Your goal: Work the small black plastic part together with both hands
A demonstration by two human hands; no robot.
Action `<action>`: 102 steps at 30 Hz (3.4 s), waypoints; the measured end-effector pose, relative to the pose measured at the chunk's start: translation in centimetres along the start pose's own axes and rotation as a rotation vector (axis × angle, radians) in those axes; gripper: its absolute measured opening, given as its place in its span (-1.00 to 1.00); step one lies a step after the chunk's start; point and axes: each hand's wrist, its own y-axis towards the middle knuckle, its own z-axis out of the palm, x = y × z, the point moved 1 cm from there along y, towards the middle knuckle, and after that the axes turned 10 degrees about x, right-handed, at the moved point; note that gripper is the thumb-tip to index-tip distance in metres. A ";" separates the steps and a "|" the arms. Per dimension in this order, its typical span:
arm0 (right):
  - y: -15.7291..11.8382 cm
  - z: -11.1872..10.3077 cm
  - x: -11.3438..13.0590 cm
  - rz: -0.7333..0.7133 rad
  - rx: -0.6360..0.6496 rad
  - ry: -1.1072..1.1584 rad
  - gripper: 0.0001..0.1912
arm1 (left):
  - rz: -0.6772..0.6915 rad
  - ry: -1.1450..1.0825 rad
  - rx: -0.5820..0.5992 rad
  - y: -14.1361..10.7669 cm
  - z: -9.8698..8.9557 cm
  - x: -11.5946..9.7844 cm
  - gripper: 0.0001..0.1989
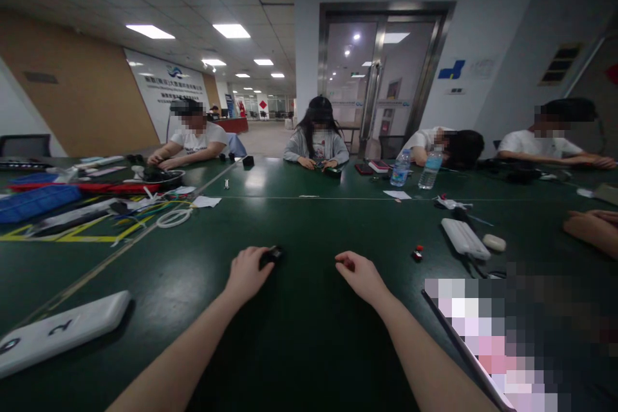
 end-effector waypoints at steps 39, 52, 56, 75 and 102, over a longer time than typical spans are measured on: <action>-0.5 -1.4 0.2 0.252 -0.169 0.084 -0.71 | 0.576 -0.303 0.322 -2.0 1.2 -5.1 -0.55; 0.0 -1.2 -1.0 0.214 -0.154 0.052 -0.69 | 0.535 -0.340 0.346 -1.9 1.3 -5.0 -0.56; 0.1 -1.3 -1.1 0.237 -0.184 0.046 -0.62 | 0.532 -0.339 0.345 -1.8 1.3 -5.0 -0.55; -0.1 -1.3 -0.5 0.228 -0.155 0.040 -0.70 | 0.534 -0.342 0.358 -2.0 1.2 -5.0 -0.55; -1.9 2.0 3.9 -0.221 0.156 -0.094 -0.83 | 0.564 -0.321 0.304 -1.8 1.6 -5.0 -0.56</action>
